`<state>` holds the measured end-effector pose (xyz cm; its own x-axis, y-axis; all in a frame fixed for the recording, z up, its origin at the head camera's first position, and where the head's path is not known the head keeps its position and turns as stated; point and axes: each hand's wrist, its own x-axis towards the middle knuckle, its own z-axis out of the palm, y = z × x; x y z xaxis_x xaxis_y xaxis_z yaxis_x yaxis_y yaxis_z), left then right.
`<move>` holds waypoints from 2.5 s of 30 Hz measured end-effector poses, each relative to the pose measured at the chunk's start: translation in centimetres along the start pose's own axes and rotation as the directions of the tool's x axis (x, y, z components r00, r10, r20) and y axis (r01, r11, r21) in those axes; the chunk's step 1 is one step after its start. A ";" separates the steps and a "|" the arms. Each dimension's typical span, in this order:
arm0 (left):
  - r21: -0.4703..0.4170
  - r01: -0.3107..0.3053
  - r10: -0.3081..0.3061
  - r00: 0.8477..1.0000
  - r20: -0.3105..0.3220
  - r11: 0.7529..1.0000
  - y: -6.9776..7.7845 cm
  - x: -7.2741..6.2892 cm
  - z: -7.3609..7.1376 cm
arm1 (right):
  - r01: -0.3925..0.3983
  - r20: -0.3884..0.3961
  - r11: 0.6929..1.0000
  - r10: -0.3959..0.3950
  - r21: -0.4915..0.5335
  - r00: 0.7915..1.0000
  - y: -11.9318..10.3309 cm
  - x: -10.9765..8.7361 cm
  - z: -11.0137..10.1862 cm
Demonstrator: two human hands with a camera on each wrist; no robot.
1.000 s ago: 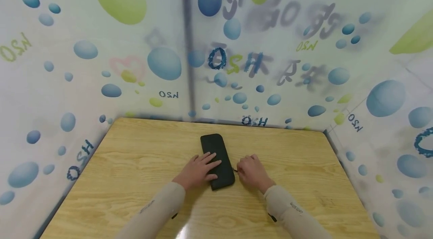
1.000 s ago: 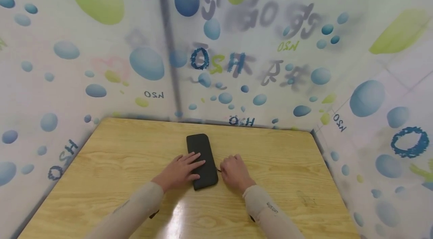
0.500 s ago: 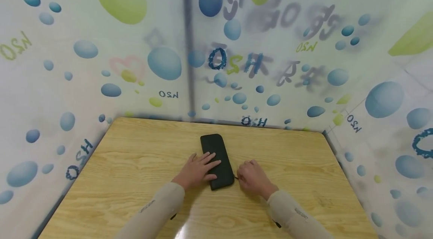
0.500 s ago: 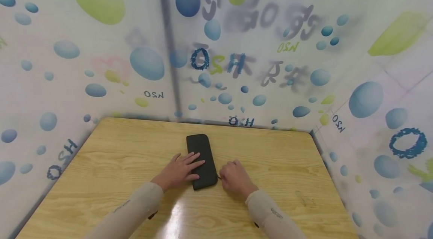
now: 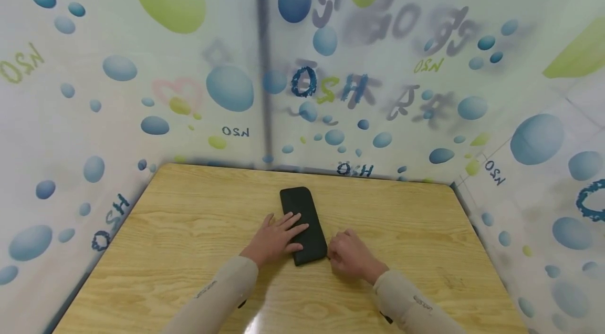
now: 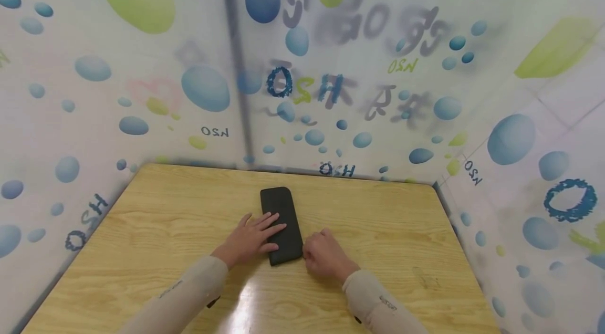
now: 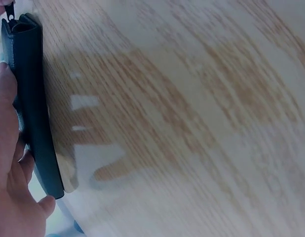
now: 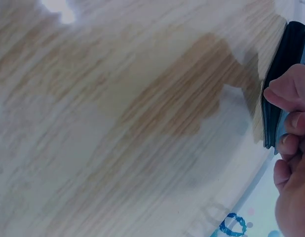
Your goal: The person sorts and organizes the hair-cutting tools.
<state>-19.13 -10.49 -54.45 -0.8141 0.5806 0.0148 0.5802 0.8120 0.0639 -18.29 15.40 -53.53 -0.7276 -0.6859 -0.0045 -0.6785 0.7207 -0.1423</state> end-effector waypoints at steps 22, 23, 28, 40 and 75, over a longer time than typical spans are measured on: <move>0.015 0.000 0.000 0.999 -0.040 1.000 0.4 -0.2 -0.1 | 0.117 0.049 0.993 -0.117 0.003 0.992 -2.7 0.6 0.3; 0.016 0.002 -0.001 0.999 -0.037 1.000 0.4 -0.1 -0.1 | 0.118 0.055 0.993 -0.117 0.001 0.992 -2.8 0.7 0.4; -0.005 0.010 -0.010 1.000 -0.030 1.000 0.5 -0.1 -0.1 | 0.124 0.072 0.992 -0.124 0.012 0.990 -3.2 0.9 0.4; -0.017 0.013 -0.013 1.000 -0.028 1.000 0.6 -0.1 -0.1 | 0.210 0.051 0.978 -0.209 -0.012 0.977 -4.6 2.1 0.6; -0.206 0.248 -0.250 0.968 0.017 0.947 2.3 0.3 -0.8 | 0.117 0.025 0.993 -0.116 -0.026 0.993 -4.0 1.3 0.2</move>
<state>-18.04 -8.53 -53.52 -0.9328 0.3600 -0.0182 0.3422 0.9001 0.2698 -16.48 11.63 -53.19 -0.6412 -0.7673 -0.0130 -0.7612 0.6381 -0.1157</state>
